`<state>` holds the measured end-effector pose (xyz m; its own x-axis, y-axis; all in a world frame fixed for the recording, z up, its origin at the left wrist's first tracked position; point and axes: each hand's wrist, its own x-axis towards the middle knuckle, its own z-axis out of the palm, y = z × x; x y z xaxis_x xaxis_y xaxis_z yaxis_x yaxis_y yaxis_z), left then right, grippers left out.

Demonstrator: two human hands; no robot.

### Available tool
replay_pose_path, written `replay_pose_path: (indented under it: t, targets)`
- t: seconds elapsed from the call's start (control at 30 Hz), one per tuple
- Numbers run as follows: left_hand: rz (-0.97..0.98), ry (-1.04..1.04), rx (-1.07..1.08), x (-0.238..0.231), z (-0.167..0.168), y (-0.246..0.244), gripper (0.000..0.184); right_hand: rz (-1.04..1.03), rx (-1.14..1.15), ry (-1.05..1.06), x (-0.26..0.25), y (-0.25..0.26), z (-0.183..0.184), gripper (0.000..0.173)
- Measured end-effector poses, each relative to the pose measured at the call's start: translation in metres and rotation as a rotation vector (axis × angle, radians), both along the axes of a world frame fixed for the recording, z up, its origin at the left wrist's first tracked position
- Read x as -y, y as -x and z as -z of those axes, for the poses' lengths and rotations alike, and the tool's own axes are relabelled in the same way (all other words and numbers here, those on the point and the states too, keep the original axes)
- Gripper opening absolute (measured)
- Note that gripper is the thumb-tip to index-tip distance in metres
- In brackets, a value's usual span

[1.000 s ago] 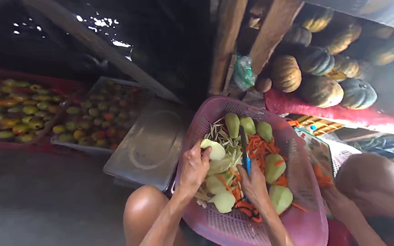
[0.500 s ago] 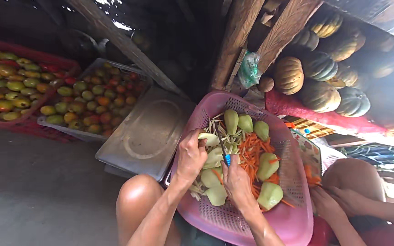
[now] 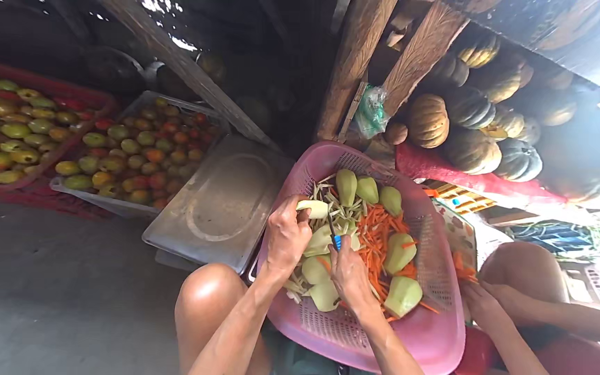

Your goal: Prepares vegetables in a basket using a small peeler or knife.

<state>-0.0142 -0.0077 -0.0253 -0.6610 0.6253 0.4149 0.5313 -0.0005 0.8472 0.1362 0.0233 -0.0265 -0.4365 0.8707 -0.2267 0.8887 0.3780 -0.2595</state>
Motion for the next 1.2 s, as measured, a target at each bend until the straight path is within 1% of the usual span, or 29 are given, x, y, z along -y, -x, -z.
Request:
replay_pose_path:
  t: [0.03, 0.07, 0.1, 0.13, 0.2, 0.27, 0.3, 0.33, 0.37, 0.47, 0.5, 0.53, 0.57, 0.67, 0.7, 0.73, 0.77, 0.8, 0.87, 0.9, 0.93, 0.97, 1.03, 1.1, 1.17, 1.2]
  targets:
    - [0.004, -0.003, 0.028, 0.001, -0.001, 0.001, 0.015, 0.039, 0.070, 0.103, -0.002, -0.002, 0.005, 0.041]
    - [0.010, 0.003, 0.051, 0.002, -0.002, 0.003, 0.016, 0.070, 0.101, 0.157, -0.004, -0.004, 0.009, 0.042]
    - [0.012, 0.018, 0.062, 0.002, -0.003, 0.004, 0.016, 0.082, 0.093, 0.154, -0.004, -0.004, 0.009, 0.041]
    - [0.009, 0.037, 0.062, 0.001, -0.003, 0.004, 0.016, 0.072, 0.050, 0.103, -0.003, -0.005, 0.005, 0.041]
    - [0.001, 0.072, 0.028, 0.001, -0.001, 0.000, 0.015, -0.001, -0.106, -0.100, 0.004, -0.002, -0.006, 0.038]
    - [-0.001, 0.058, -0.019, -0.001, 0.001, -0.003, 0.015, -0.077, -0.233, -0.289, 0.007, 0.004, -0.015, 0.034]
    - [-0.005, 0.041, -0.040, -0.002, 0.001, -0.004, 0.015, -0.093, -0.247, -0.324, 0.006, 0.006, -0.015, 0.033]
    - [-0.007, 0.024, -0.050, -0.002, 0.001, -0.004, 0.015, -0.085, -0.222, -0.296, 0.006, 0.007, -0.014, 0.034]
    - [-0.008, 0.008, -0.045, -0.002, 0.000, -0.004, 0.015, -0.055, -0.157, -0.212, 0.006, 0.007, -0.010, 0.036]
    - [-0.018, -0.038, 0.005, 0.000, -0.001, 0.000, 0.015, 0.053, 0.068, 0.109, 0.000, 0.003, 0.006, 0.042]
    - [-0.016, -0.043, 0.022, 0.002, -0.002, 0.002, 0.015, 0.075, 0.094, 0.154, -0.001, 0.001, 0.012, 0.042]
    - [-0.018, -0.037, 0.028, 0.002, -0.002, 0.004, 0.015, 0.080, 0.085, 0.153, -0.001, 0.000, 0.012, 0.041]
    - [-0.022, -0.022, 0.028, 0.001, -0.002, 0.004, 0.015, 0.064, 0.042, 0.105, 0.001, 0.000, 0.008, 0.040]
    - [-0.006, 0.047, -0.002, 0.001, 0.000, -0.004, 0.015, -0.044, -0.205, -0.189, 0.010, 0.002, -0.007, 0.037]
    - [-0.004, 0.040, -0.025, -0.001, 0.001, -0.005, 0.016, -0.065, -0.256, -0.261, 0.010, 0.005, -0.011, 0.036]
    - [-0.002, 0.027, -0.035, -0.001, 0.001, -0.006, 0.016, -0.070, -0.269, -0.291, 0.010, 0.007, -0.012, 0.035]
    - [0.005, 0.013, -0.024, -0.001, 0.000, -0.006, 0.017, -0.060, -0.239, -0.271, 0.009, 0.007, -0.011, 0.035]
    - [0.011, -0.002, 0.001, 0.000, -0.001, -0.005, 0.016, -0.035, -0.164, -0.184, 0.007, 0.005, -0.008, 0.037]
    - [0.026, -0.030, 0.080, 0.003, -0.005, -0.001, 0.017, 0.032, 0.009, 0.082, 0.001, 0.000, 0.001, 0.041]
    - [0.025, -0.033, 0.096, 0.003, -0.006, 0.001, 0.017, 0.050, 0.037, 0.139, -0.001, -0.003, 0.007, 0.042]
    - [0.019, -0.020, 0.096, 0.004, -0.006, 0.003, 0.017, 0.060, 0.023, 0.133, 0.000, -0.005, 0.010, 0.041]
    - [0.011, 0.005, 0.079, 0.004, -0.006, 0.002, 0.017, 0.055, -0.035, 0.079, 0.002, -0.006, 0.008, 0.040]
    - [0.004, 0.055, 0.020, 0.004, -0.003, -0.002, 0.017, 0.011, -0.187, -0.096, 0.008, -0.005, -0.002, 0.038]
    - [0.018, 0.070, -0.031, 0.003, -0.003, -0.006, 0.018, -0.043, -0.288, -0.246, 0.009, 0.001, -0.013, 0.036]
    - [0.040, 0.054, -0.037, 0.002, -0.004, -0.008, 0.018, -0.070, -0.309, -0.292, 0.008, 0.004, -0.015, 0.034]
    - [0.045, 0.032, -0.026, 0.002, -0.005, -0.008, 0.017, -0.068, -0.292, -0.276, 0.007, 0.004, -0.012, 0.034]
